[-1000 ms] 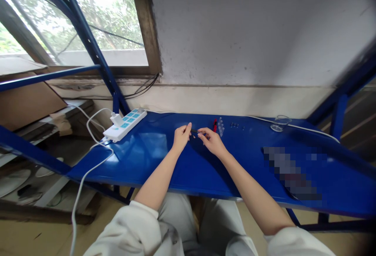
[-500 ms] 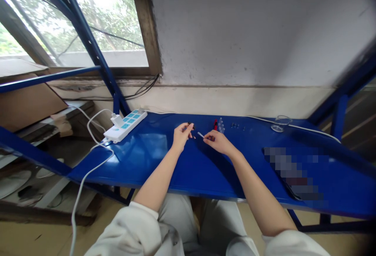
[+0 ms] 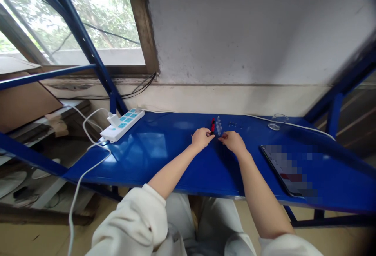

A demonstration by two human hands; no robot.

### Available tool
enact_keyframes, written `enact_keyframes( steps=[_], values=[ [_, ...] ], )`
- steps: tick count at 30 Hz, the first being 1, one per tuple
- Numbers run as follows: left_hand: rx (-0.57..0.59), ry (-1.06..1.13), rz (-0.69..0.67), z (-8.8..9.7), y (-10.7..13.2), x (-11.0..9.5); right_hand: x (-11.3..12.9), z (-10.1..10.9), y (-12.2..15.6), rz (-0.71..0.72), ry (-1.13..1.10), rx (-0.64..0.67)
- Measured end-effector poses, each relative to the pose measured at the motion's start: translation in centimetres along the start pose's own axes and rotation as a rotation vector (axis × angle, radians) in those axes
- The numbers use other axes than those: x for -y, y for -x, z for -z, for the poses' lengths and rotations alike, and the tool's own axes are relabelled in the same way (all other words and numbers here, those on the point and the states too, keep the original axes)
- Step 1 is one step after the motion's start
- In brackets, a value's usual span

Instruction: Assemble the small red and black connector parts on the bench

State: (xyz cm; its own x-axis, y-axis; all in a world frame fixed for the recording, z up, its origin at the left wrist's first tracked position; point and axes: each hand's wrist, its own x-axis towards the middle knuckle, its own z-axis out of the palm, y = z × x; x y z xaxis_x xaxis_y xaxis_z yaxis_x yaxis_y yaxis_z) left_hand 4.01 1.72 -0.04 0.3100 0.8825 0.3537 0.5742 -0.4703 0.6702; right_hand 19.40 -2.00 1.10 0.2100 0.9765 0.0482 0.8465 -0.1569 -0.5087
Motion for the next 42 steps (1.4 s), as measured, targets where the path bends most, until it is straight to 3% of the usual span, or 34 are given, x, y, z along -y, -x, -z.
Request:
enact_keyframes(
  steps=[6, 11, 18, 24, 28, 34, 38, 42],
  values=[
    [-0.016, -0.128, 0.007, -1.1, -0.1, 0.3, 0.2, -0.3, 0.2, -0.013, 0.079, -0.024],
    [-0.008, -0.205, -0.014, -0.5, 0.7, 0.1, 0.3, -0.3, 0.3, -0.021, 0.083, -0.029],
    [0.018, -0.356, -0.257, 1.3, 3.0, -0.8, 0.6, 0.1, 0.6, -0.011, 0.07, -0.022],
    [0.031, -0.421, -0.281, 0.4, 2.3, -1.4, 0.9, 0.5, 0.8, 0.0, 0.054, 0.032],
    [-0.04, -0.236, -0.216, 1.3, 1.3, -0.7, 0.9, 0.3, 0.9, 0.102, -0.018, 0.123],
    [-0.214, 0.241, -0.074, 5.1, 1.2, 2.2, 2.8, -0.4, 0.4, 0.296, -0.115, 0.123],
    [-0.193, 0.506, 0.033, 5.6, 2.1, 3.2, 4.6, -0.8, 0.2, 0.362, -0.065, 0.257],
    [-0.145, 0.588, 0.048, 5.5, 2.7, 3.2, 5.2, -1.8, 0.6, 0.388, -0.068, 0.236]
  ],
)
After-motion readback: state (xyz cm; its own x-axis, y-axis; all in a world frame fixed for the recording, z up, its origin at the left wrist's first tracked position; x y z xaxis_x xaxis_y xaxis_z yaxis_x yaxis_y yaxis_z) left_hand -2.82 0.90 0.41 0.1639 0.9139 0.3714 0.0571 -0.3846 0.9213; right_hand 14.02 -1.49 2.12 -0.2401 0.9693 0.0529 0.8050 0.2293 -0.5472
